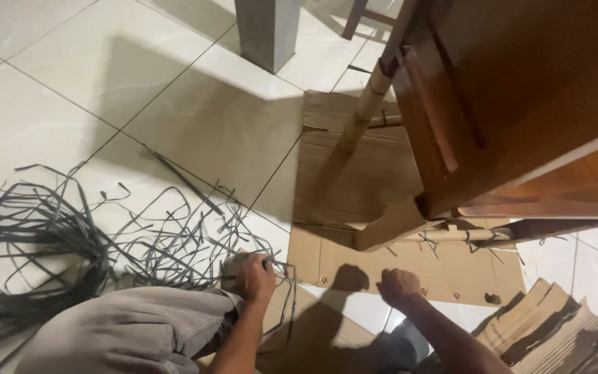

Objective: Wrap a wooden chair leg with cardboard and secure it with plastic ties

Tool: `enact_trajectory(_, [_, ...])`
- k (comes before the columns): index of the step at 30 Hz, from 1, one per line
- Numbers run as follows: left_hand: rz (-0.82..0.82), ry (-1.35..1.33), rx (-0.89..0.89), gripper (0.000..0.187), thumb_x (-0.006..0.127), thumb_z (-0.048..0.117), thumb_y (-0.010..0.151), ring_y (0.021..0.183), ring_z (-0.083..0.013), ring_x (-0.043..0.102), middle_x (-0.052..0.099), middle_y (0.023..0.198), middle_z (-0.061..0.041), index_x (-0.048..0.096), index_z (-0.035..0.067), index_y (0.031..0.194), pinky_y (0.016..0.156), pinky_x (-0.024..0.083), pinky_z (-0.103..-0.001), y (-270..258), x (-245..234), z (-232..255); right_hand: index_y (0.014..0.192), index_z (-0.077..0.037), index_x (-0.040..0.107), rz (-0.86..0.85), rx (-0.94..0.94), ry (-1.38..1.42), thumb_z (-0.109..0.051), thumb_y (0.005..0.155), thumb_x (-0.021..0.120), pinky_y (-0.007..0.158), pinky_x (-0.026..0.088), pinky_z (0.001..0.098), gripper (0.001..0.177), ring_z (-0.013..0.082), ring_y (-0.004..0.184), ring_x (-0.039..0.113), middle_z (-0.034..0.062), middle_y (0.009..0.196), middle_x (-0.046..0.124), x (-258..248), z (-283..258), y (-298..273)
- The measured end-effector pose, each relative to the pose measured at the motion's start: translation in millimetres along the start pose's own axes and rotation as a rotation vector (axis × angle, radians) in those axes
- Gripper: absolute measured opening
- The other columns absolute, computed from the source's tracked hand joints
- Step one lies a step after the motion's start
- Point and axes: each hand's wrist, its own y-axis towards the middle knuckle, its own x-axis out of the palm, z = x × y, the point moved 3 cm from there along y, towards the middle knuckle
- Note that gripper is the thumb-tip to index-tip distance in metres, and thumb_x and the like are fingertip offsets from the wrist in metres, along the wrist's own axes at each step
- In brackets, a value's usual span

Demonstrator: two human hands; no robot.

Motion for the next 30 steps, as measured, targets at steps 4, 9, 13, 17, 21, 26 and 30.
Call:
enact_trajectory(4, [-0.111,-0.173,-0.399,0.027,0.063,0.011,0.097,0.103,-0.0277,0.071,0.073,0.119,-0.01,0.069,0.016,0.123,0.092,0.058,-0.041,14,10,-19,0.099,-0.013,0.068,-0.238,-0.114,-0.069,-0.043,0.107,0.045,0.053,0.053,0.0238,0.038,0.0099,0.059,0.06,-0.0003,0.078,0.066,8,-36,-4])
enact_trajectory(9, [-0.034,-0.173,-0.272,0.025,0.071,0.02,0.09,0.11,-0.0263,0.064,0.072,0.115,-0.007,0.072,0.012,0.113,0.103,0.048,-0.042,15,24,-28,0.127,-0.011,0.059,-0.231,-0.32,-0.151,-0.045,0.105,0.049,0.078,0.061,0.0404,0.041,0.0269,0.095,0.071,0.0124,0.111,0.069,0,-73,-8])
enact_trajectory(13, [0.001,-0.04,-0.163,0.024,0.073,0.027,0.087,0.101,-0.0282,0.066,0.07,0.111,-0.005,0.072,0.023,0.111,0.097,0.048,-0.044,11,20,-16,0.128,-0.02,0.058,-0.214,-0.36,-0.127,-0.038,0.104,0.05,0.061,0.056,0.0388,0.031,0.0237,0.07,0.069,0.0104,0.089,0.071,-5,-91,-16])
enact_trajectory(17, [0.089,-0.19,-0.193,0.017,0.071,0.019,0.087,0.111,-0.0313,0.055,0.062,0.117,-0.009,0.069,0.018,0.104,0.098,0.045,-0.046,19,30,-20,0.124,-0.016,0.057,-0.183,-0.462,-0.113,-0.036,0.101,0.054,0.077,0.058,0.0465,0.031,0.0323,0.095,0.07,0.0134,0.108,0.071,9,-99,-13])
enact_trajectory(21, [-0.014,0.097,-0.337,0.018,0.067,0.043,0.092,0.134,-0.0273,0.047,0.06,0.131,0.0,0.066,0.03,0.105,0.121,0.026,-0.05,9,-10,3,0.12,-0.012,0.065,-0.224,-0.479,-0.115,-0.036,0.101,0.058,0.076,0.059,0.0439,0.031,0.0311,0.091,0.071,0.0152,0.11,0.071,13,-103,-8])
enact_trajectory(26, [0.255,0.044,-0.533,0.024,0.072,0.04,0.081,0.141,-0.0346,0.035,0.045,0.146,-0.005,0.067,0.03,0.102,0.12,0.015,-0.054,16,13,-33,0.13,-0.014,0.058,-0.222,-0.456,-0.113,-0.04,0.102,0.055,0.085,0.059,0.0476,0.039,0.0338,0.102,0.071,0.0146,0.111,0.071,-7,-111,-1])
enact_trajectory(30, [0.32,0.027,-0.67,0.047,0.073,0.038,0.081,0.139,-0.0375,0.037,0.047,0.14,-0.009,0.058,0.022,0.123,0.118,0.012,-0.06,14,4,-37,0.136,-0.013,0.06,-0.252,-0.424,-0.062,-0.038,0.104,0.053,0.096,0.058,0.0479,0.041,0.0374,0.113,0.07,0.0159,0.116,0.072,-88,-135,-44])
